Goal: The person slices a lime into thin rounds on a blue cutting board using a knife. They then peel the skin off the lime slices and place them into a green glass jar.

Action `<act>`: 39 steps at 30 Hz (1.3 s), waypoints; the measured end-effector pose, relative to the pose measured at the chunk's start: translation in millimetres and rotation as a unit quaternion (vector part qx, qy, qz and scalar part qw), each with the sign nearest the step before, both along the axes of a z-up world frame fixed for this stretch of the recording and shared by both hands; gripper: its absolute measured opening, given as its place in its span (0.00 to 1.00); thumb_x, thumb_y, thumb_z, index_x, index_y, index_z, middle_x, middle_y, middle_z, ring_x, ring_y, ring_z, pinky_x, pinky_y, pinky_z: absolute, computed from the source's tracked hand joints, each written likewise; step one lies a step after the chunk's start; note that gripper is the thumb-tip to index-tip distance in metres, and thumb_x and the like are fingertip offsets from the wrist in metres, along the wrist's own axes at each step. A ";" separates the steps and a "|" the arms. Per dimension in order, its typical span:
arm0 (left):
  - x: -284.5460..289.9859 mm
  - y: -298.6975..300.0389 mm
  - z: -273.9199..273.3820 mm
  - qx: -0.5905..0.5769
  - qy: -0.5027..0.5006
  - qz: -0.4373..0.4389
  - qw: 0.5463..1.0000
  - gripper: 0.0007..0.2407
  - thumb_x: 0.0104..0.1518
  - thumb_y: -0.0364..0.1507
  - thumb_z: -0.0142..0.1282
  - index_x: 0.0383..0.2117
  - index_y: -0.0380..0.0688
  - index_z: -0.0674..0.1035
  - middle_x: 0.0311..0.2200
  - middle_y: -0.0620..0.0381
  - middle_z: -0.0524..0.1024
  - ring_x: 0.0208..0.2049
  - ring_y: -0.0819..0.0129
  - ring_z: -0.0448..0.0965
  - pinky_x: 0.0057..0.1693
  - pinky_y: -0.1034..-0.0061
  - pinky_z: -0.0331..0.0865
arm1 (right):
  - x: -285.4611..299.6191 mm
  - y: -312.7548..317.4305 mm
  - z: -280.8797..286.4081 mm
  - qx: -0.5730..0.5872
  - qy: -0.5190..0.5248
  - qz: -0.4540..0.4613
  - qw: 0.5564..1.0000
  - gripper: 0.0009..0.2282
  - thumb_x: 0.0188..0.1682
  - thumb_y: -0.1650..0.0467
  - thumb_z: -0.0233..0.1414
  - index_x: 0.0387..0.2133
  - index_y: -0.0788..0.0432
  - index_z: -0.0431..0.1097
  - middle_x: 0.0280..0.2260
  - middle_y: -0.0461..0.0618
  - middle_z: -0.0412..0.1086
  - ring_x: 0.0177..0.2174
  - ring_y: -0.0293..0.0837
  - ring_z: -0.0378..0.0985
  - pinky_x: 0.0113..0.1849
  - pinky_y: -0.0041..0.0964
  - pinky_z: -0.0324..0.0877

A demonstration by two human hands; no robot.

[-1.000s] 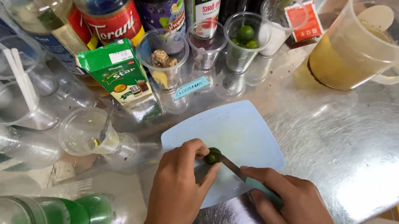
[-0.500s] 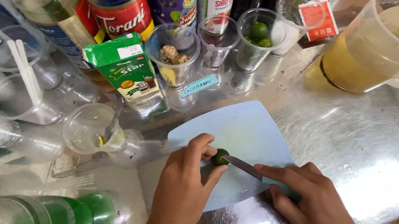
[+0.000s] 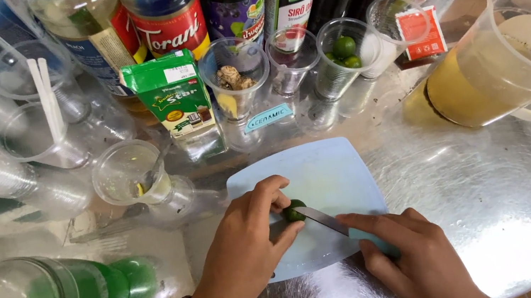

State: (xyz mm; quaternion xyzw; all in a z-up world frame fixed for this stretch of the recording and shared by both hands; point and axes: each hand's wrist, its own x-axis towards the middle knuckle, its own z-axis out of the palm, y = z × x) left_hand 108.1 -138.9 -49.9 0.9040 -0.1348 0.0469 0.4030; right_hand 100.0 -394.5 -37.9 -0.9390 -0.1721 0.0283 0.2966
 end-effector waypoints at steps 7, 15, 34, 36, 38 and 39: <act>0.2 -4.0 -3.7 0.027 -0.093 -0.024 0.995 0.09 0.55 0.28 0.66 0.37 0.47 0.78 0.40 0.59 0.78 0.42 0.63 0.78 0.51 0.70 0.72 | -16.8 -0.7 8.6 -0.019 0.041 -0.215 0.976 0.20 0.40 0.65 0.57 0.48 0.31 0.80 0.24 0.49 0.76 0.18 0.43 0.78 0.31 0.31 0.73; -3.1 -9.5 2.4 0.048 -0.157 -0.011 0.986 0.06 0.58 0.26 0.62 0.40 0.43 0.80 0.42 0.57 0.76 0.41 0.64 0.77 0.49 0.70 0.71 | -20.3 15.6 -6.1 -0.042 -0.170 0.022 0.984 0.16 0.45 0.70 0.54 0.48 0.48 0.76 0.25 0.38 0.79 0.18 0.37 0.76 0.25 0.35 0.65; 0.8 -14.7 -1.3 0.038 -0.149 0.004 0.988 0.08 0.55 0.26 0.66 0.39 0.44 0.82 0.38 0.57 0.77 0.38 0.63 0.78 0.47 0.69 0.71 | -16.5 24.1 -7.2 -0.075 -0.265 0.053 0.960 0.12 0.43 0.71 0.57 0.41 0.50 0.78 0.14 0.37 0.68 0.12 0.36 0.65 0.18 0.33 0.62; 0.9 -15.0 -2.1 0.049 -0.162 0.006 0.986 0.08 0.54 0.27 0.66 0.38 0.44 0.82 0.37 0.57 0.77 0.37 0.63 0.78 0.46 0.69 0.72 | -17.1 21.6 -9.0 -0.093 -0.287 0.061 0.951 0.11 0.45 0.69 0.57 0.42 0.48 0.78 0.13 0.35 0.65 0.12 0.34 0.62 0.17 0.31 0.61; 0.7 -15.6 -2.9 0.047 -0.160 0.008 0.986 0.08 0.54 0.27 0.67 0.38 0.44 0.82 0.37 0.57 0.77 0.37 0.63 0.78 0.46 0.69 0.73 | -17.1 19.9 -8.8 -0.099 -0.284 0.061 0.952 0.11 0.46 0.67 0.58 0.43 0.47 0.78 0.13 0.35 0.65 0.12 0.34 0.62 0.17 0.31 0.61; 0.6 -16.1 -3.4 0.045 -0.160 0.011 0.986 0.08 0.54 0.27 0.67 0.38 0.44 0.82 0.37 0.57 0.77 0.37 0.62 0.78 0.47 0.68 0.73 | -17.1 18.9 -8.8 -0.104 -0.281 0.062 0.952 0.12 0.46 0.65 0.59 0.43 0.46 0.77 0.13 0.35 0.64 0.12 0.34 0.62 0.16 0.32 0.61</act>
